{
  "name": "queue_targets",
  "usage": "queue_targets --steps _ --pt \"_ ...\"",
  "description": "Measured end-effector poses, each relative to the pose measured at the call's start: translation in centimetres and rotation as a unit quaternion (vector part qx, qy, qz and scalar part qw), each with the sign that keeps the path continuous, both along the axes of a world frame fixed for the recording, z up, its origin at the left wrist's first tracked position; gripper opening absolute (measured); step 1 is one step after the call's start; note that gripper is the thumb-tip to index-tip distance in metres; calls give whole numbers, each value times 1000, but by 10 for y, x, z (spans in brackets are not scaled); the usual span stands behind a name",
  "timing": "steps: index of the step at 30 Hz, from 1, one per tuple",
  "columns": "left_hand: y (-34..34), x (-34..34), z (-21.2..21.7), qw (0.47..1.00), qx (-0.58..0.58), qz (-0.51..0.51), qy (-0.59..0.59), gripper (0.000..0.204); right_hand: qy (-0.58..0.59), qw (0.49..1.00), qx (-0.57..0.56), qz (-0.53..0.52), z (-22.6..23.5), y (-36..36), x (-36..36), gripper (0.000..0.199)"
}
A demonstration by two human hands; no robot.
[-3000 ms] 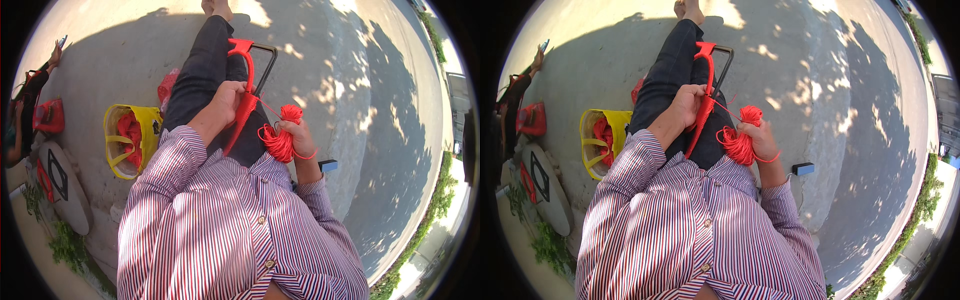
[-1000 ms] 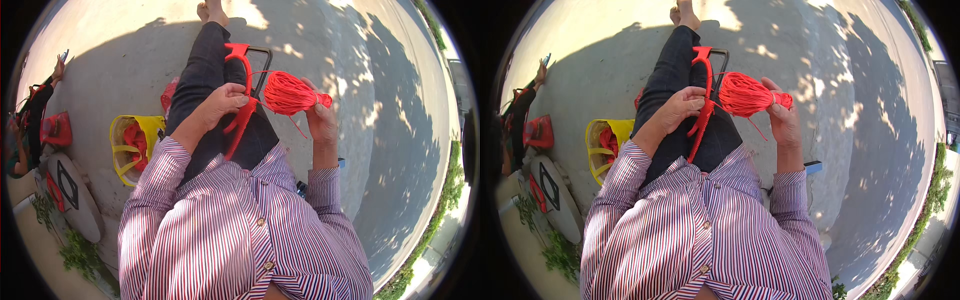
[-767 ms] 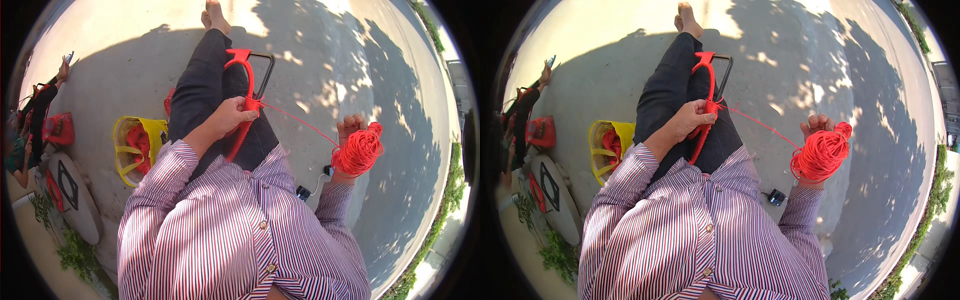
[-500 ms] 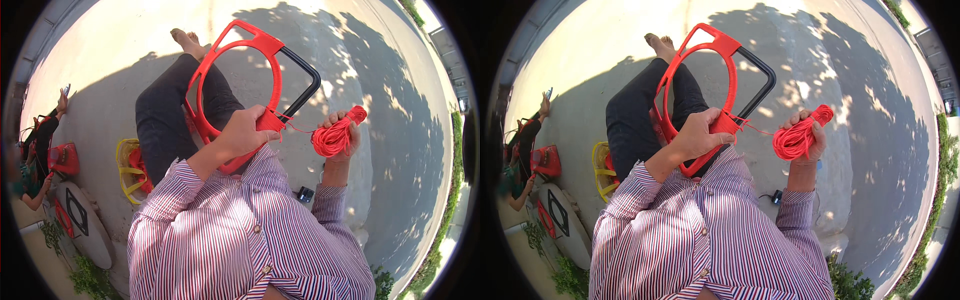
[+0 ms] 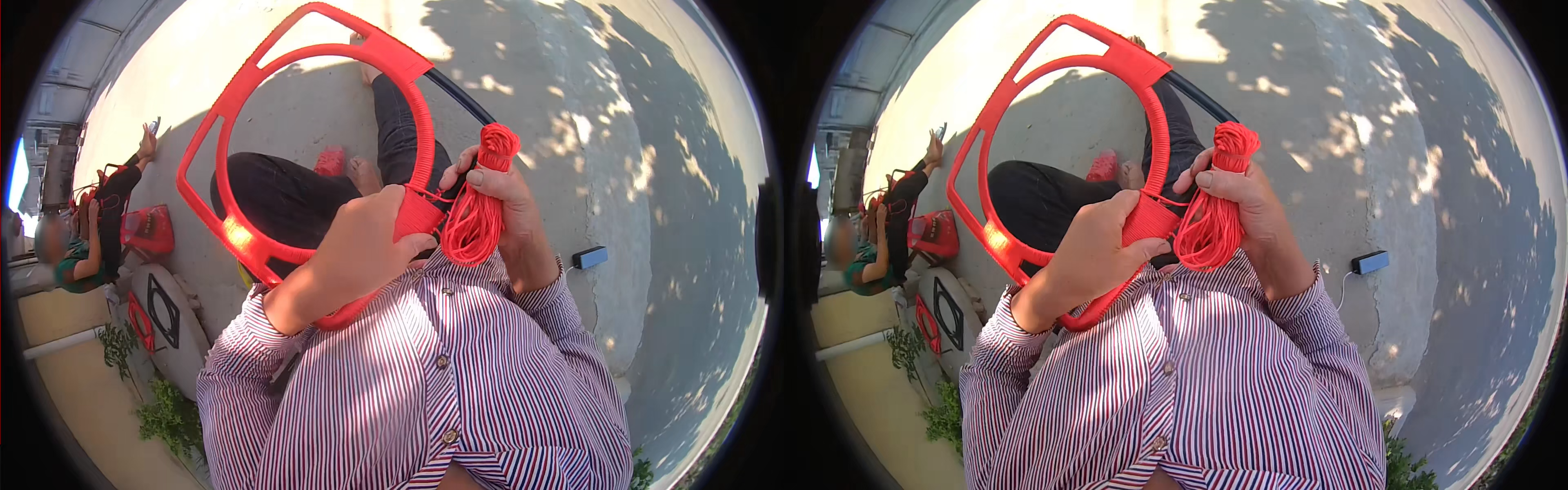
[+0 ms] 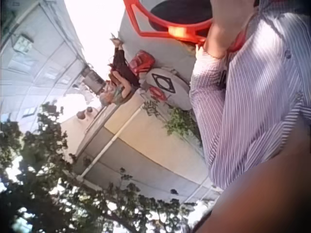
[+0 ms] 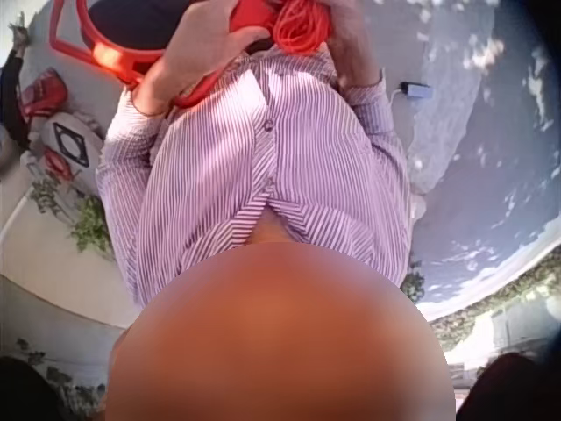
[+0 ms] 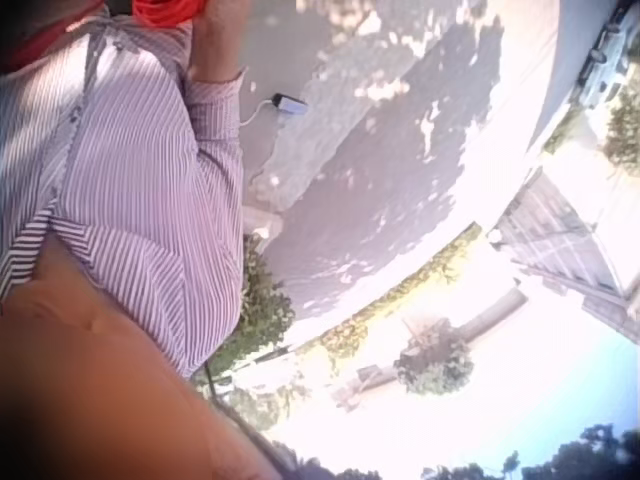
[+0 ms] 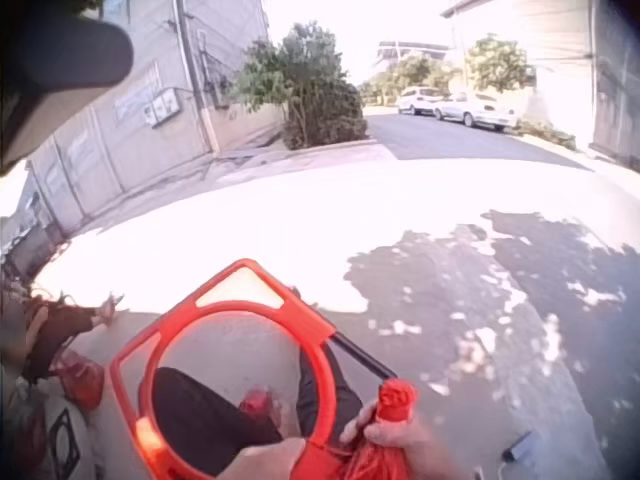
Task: Wrapping a red plastic frame component with red string.
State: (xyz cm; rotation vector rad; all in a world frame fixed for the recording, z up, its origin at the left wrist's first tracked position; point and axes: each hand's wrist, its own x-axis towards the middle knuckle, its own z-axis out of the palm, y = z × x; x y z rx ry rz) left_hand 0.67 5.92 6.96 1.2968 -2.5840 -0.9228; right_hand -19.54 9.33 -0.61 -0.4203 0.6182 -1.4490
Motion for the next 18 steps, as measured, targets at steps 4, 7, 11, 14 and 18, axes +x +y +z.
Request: queue_targets --steps 4,7,11,14,18 --pt "11 38 -26 938 293 111 146 32 45 992 55 108 -5 -12 15 22" --pt "-8 48 -43 706 569 242 345 30 103 981 68 151 -8 -21 14 22" --pt "-19 46 -53 630 621 227 408 25 144 976 60 152 -7 -30 15 22" --pt "-24 49 -61 644 607 241 397 21 146 975 56 156 -4 -35 18 22" --pt "-32 57 -68 611 633 253 402 20 133 976 68 156 -2 -39 27 22"
